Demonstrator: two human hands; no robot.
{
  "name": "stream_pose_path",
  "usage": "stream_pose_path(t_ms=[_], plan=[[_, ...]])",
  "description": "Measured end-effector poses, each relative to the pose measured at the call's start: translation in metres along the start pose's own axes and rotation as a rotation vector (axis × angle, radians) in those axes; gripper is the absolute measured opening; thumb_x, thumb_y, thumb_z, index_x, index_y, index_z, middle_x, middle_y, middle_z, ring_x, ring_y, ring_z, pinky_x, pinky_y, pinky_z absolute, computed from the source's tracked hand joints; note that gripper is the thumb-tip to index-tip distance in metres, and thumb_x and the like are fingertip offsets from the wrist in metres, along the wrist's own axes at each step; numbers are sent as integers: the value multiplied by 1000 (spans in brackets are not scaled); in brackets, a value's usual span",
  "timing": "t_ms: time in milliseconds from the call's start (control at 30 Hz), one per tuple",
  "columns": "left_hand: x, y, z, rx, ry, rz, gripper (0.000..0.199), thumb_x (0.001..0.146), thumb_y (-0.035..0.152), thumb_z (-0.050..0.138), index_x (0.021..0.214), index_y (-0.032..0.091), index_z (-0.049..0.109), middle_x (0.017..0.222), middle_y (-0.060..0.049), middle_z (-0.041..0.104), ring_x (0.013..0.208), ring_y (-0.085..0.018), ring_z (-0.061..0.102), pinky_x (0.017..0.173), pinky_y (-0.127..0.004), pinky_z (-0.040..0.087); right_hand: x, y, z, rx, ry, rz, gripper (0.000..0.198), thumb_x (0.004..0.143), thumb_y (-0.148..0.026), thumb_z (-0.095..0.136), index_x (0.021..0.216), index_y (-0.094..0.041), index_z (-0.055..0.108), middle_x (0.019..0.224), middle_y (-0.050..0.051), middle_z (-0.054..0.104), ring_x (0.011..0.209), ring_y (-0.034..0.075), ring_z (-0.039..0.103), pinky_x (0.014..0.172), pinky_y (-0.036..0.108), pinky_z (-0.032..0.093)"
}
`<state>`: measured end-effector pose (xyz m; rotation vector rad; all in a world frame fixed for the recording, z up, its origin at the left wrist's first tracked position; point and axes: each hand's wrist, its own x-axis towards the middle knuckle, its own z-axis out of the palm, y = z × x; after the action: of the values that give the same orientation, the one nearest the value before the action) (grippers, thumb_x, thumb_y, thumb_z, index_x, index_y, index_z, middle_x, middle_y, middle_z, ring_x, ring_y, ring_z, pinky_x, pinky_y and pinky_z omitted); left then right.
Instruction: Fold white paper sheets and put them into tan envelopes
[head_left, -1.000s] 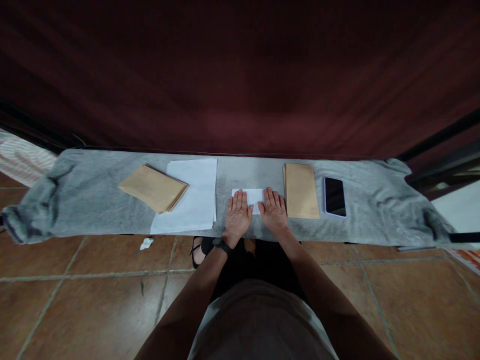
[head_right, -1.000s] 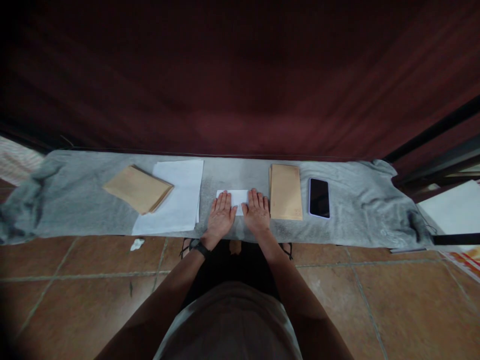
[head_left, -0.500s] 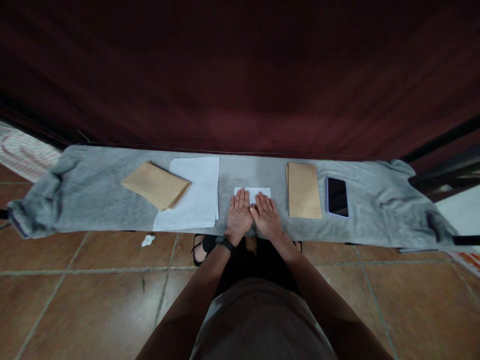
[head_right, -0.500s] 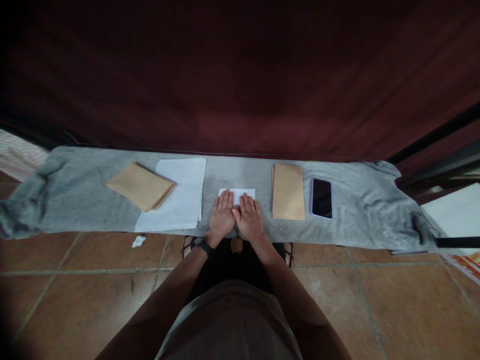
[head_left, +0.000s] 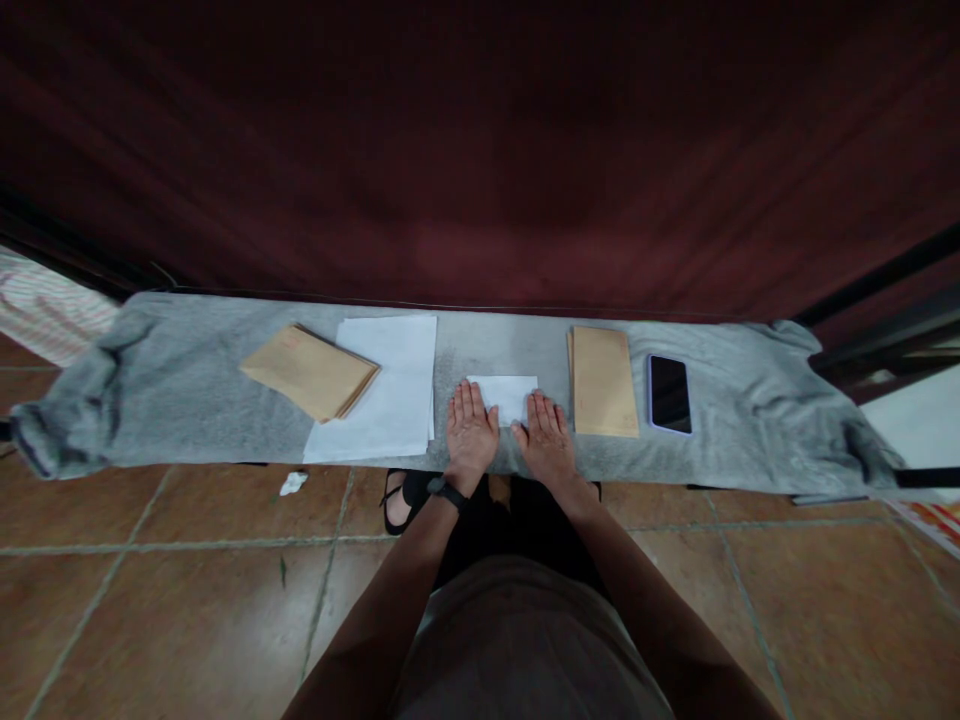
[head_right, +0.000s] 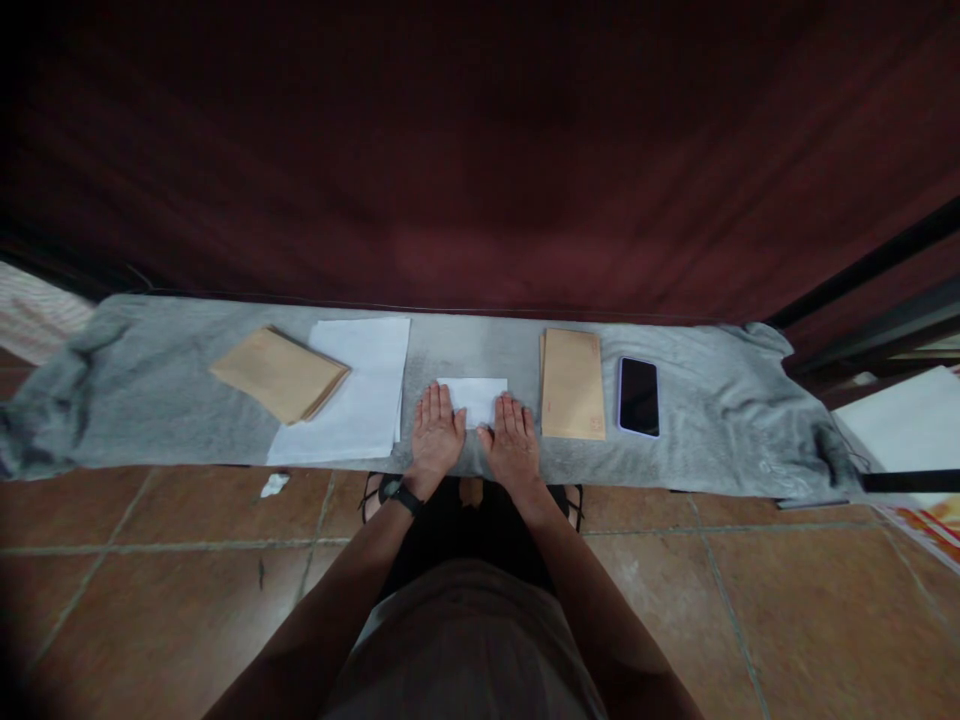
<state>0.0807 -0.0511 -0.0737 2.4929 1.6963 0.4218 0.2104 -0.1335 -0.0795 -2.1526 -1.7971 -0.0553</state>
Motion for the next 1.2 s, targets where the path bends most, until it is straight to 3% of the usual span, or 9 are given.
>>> stream_pose_path(t_ms=[167, 367, 600, 833, 1100, 1200], plan=[[-10, 1, -10, -7, 36, 18, 62, 105, 36, 30, 156, 2, 26, 163, -21, 28, 154, -30, 21, 125, -50, 25, 0, 0, 0, -2, -5, 14, 66, 105, -43, 35, 156, -1, 30, 161, 22, 34, 148, 33, 32, 121, 52, 24], [-39, 6, -18, -3, -82, 270, 61, 105, 40, 34, 154, 3, 33, 163, -19, 31, 154, -26, 22, 126, -45, 25, 0, 0, 0, -16, -21, 10, 65, 105, -40, 37, 156, 0, 31, 162, 22, 33, 149, 33, 31, 121, 52, 24], [-48, -5, -20, 41, -60, 250, 67, 103, 44, 40, 155, 2, 29, 161, -23, 31, 153, -30, 24, 123, -50, 29, 1, -2, -4, -5, 18, 15, 61, 105, -37, 39, 155, -2, 33, 159, 21, 37, 148, 32, 35, 120, 52, 26], [-49, -7, -27, 54, -86, 311, 60, 102, 34, 47, 158, 24, 31, 167, -15, 19, 153, -34, 22, 122, -54, 29, -15, -12, -11, 74, -50, -135, 51, 108, -34, 33, 154, -14, 40, 159, 11, 41, 147, 26, 38, 123, 50, 22], [-55, -13, -26, 51, -66, 226, 63, 104, 38, 40, 156, 3, 30, 162, -24, 28, 153, -33, 21, 123, -52, 28, -31, 1, -10, 23, -11, -76, 59, 107, -41, 36, 157, -10, 32, 160, 15, 37, 147, 28, 38, 122, 51, 24], [-59, -17, -26, 30, -36, 202, 64, 104, 39, 36, 155, 1, 28, 160, -24, 33, 153, -31, 22, 123, -51, 29, -35, 5, -9, 14, 4, -65, 60, 107, -41, 36, 158, -10, 31, 160, 14, 37, 147, 29, 38, 122, 51, 25]])
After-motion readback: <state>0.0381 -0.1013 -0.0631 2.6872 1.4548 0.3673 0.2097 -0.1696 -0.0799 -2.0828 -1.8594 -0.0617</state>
